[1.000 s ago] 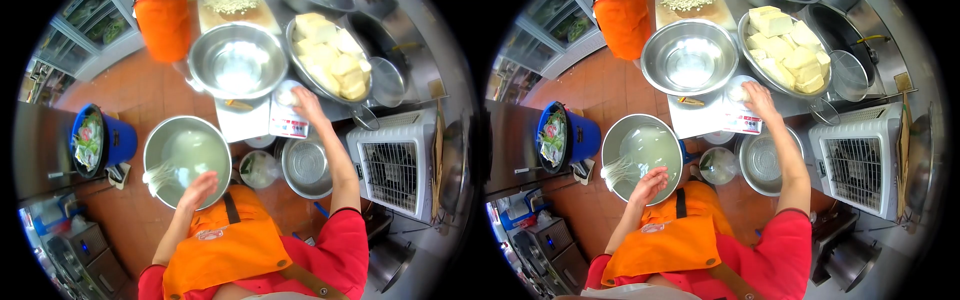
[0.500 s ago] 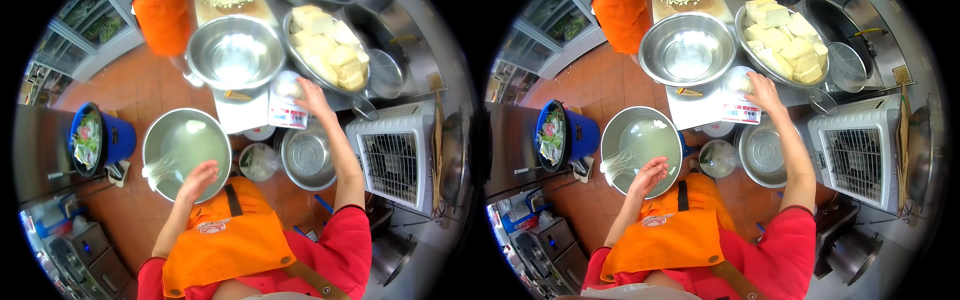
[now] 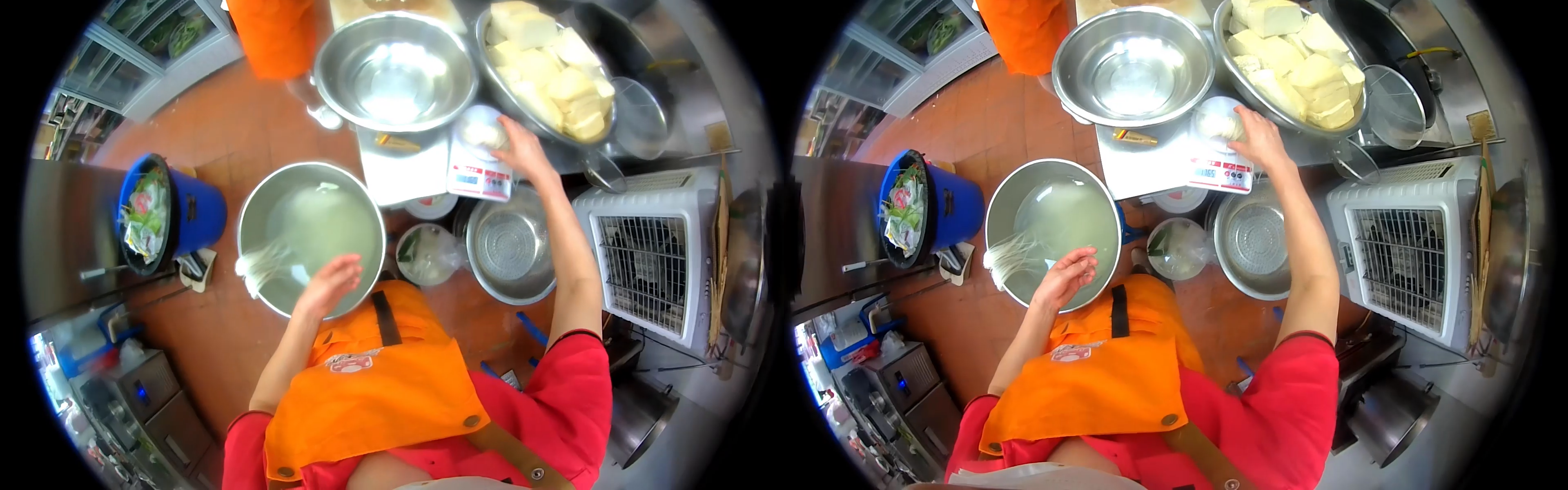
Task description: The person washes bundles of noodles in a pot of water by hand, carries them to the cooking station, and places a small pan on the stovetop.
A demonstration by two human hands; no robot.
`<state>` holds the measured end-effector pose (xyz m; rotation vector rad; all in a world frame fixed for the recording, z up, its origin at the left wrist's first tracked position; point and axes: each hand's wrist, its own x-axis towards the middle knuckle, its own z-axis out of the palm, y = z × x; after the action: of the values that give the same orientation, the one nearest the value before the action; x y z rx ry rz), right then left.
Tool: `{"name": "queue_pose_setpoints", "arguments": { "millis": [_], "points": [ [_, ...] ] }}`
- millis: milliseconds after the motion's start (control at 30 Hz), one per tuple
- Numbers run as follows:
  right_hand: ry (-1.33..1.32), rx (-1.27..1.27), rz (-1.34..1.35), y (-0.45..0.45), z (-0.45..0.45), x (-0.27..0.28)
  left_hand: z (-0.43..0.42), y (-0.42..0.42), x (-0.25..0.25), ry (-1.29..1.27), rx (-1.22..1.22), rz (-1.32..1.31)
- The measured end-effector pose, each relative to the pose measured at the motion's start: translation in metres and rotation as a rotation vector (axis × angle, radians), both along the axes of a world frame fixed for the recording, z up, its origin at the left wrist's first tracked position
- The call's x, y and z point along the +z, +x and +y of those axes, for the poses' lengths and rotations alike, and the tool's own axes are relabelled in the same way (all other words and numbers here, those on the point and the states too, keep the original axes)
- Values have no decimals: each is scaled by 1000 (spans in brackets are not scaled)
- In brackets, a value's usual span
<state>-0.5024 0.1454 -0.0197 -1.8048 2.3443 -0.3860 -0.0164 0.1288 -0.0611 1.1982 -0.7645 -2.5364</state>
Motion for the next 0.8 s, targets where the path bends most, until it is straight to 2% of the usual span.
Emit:
{"name": "queue_pose_setpoints", "arguments": {
  "millis": [67, 133, 200, 267, 333, 433, 500, 533, 567, 667, 700, 767, 800],
  "points": [
    [83, 7, 29, -10, -6, -21, 0, -1, 4, 1, 9, -33],
    [-9, 67, 38, -21, -9, -51, 2, 6, 6, 21, 5, -61],
    [26, -9, -66, -4, -11, -28, 1, 12, 2, 28, 11, -48],
    [-11, -28, -20, -9, -11, -43, 2, 18, -2, 40, -5, -82],
    [28, -154, -125, 9, 2, -26, 1, 25, -2, 63, -14, -109],
    [-139, -259, -295, 44, 57, -28, -5, 42, -11, 57, -86, -79],
    [-99, -271, -418, 87, 108, -19, -10, 48, -12, 29, -121, -78],
    [-30, -363, -515, 120, 128, -9, -13, 52, -10, 13, -144, -75],
    [-73, -422, -682, 143, 158, -32, -14, 55, -9, -34, -173, -82],
    [5, -591, -885, 215, 231, -92, -15, 64, -5, -176, -256, -87],
    [54, -640, -799, 240, 246, -110, -14, 72, -1, -223, -286, -87],
    [136, -694, -785, 273, 287, -193, -10, 85, 16, -264, -314, -136],
    [182, -789, -917, 289, 301, -229, -5, 99, 26, -245, -320, -125]
  ]
}}
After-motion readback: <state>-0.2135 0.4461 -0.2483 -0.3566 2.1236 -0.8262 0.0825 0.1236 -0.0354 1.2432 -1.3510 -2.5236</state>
